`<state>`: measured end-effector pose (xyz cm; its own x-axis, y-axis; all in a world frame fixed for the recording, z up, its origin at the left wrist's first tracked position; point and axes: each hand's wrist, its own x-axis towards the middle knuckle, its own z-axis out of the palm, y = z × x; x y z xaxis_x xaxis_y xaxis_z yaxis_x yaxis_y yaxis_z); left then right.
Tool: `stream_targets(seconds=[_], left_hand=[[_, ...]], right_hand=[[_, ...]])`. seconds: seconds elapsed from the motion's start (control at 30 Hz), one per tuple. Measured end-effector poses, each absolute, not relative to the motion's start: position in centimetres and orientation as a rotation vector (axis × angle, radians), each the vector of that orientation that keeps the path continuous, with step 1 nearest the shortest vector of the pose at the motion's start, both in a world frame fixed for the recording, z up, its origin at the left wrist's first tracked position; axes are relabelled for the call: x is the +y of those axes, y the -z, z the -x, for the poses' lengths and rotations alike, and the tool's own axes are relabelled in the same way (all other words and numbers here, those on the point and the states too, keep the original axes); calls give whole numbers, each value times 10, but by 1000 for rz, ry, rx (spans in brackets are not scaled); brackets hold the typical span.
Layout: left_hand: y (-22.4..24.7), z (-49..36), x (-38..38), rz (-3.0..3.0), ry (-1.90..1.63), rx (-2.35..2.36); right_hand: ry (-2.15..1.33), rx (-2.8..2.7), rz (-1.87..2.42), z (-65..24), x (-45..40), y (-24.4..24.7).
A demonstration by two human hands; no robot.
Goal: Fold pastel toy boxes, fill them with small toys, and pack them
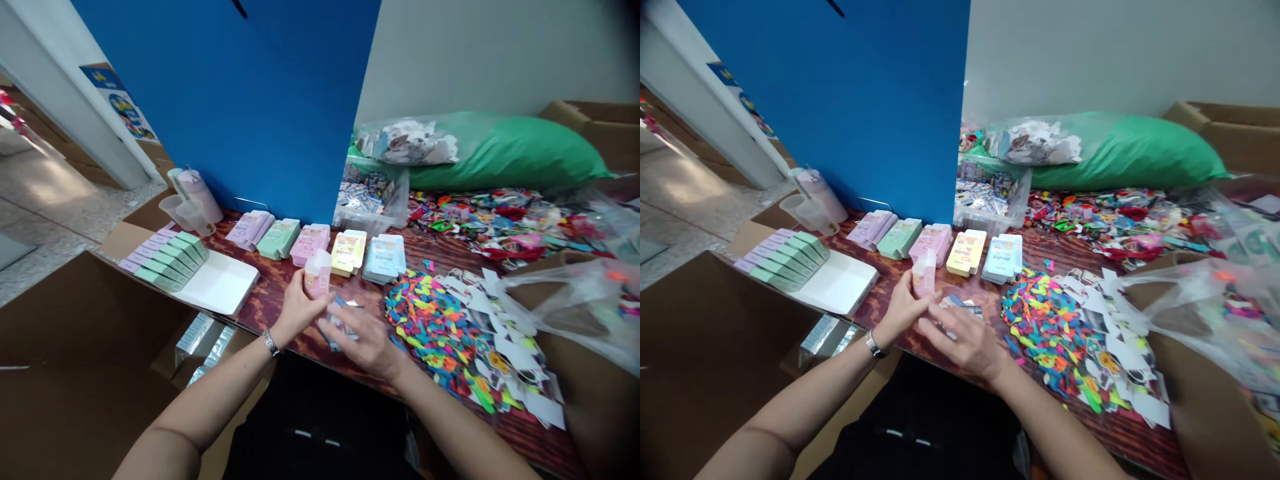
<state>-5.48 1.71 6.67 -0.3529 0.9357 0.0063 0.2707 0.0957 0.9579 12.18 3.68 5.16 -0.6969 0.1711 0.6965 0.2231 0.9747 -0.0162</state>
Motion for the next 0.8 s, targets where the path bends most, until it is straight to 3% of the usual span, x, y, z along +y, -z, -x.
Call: stream_targets(seconds=[0.2,0.6,0.8], left_hand=[[-59,34,-5,-1629,-1277,1750],[-34,33,-14,-2340,-999,1741],[-30,29,-20,-2289,-942,1799]], right_hand=[[-147,-2142,934,-126,30,-61],[-1068,-1699,1079,-133,24,-73],[-1219,-1738,1056,-135,30,-76]])
